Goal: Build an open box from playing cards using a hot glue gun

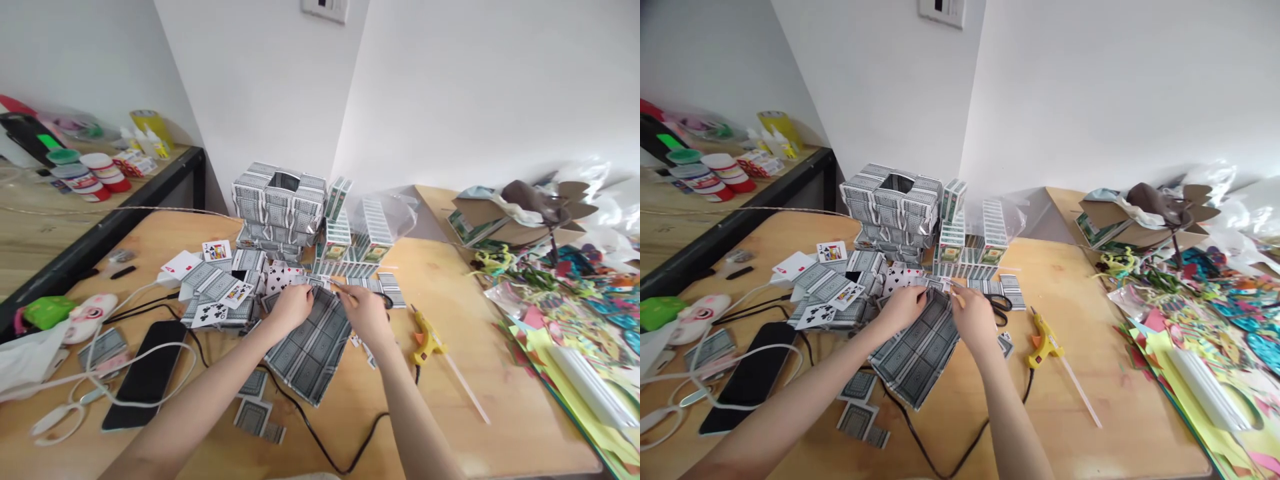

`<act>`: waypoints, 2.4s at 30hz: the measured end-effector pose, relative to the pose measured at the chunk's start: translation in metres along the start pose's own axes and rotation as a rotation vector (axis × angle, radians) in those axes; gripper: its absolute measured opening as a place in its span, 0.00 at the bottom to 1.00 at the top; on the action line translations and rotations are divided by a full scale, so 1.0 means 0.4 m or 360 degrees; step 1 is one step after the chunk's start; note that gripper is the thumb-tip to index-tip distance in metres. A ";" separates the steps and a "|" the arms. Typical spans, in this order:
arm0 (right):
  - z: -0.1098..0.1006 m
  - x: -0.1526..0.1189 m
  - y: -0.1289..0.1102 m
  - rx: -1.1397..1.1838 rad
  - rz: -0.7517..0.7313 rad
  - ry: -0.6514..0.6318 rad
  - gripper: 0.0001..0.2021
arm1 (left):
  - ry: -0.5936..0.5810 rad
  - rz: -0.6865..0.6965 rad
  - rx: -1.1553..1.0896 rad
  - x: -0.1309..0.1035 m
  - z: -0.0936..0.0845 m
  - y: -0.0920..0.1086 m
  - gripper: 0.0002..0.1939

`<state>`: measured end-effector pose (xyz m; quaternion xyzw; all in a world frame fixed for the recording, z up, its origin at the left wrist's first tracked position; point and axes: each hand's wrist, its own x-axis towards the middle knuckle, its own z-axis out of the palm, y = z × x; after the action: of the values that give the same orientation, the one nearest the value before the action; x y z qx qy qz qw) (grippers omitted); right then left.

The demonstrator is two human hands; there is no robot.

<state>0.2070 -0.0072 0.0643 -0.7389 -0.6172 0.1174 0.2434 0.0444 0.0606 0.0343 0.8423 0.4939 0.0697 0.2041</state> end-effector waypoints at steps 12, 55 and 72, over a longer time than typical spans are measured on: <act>0.125 0.057 -0.007 0.0038 -0.0079 -0.0115 0.13 | 0.0104 0.0059 -0.0191 0.007 0.018 -0.027 0.15; 0.134 0.074 -0.046 -0.0366 -0.0175 -0.0306 0.16 | -0.0073 0.0136 0.0107 0.014 0.010 -0.008 0.14; 0.138 0.080 -0.040 -0.0374 -0.0241 -0.0320 0.16 | -0.0028 0.0062 0.0114 0.008 0.017 -0.001 0.15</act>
<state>0.1739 0.0376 0.0293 -0.6983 -0.7018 0.0990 0.1004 0.0478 0.0619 0.0278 0.8591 0.4779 0.0486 0.1767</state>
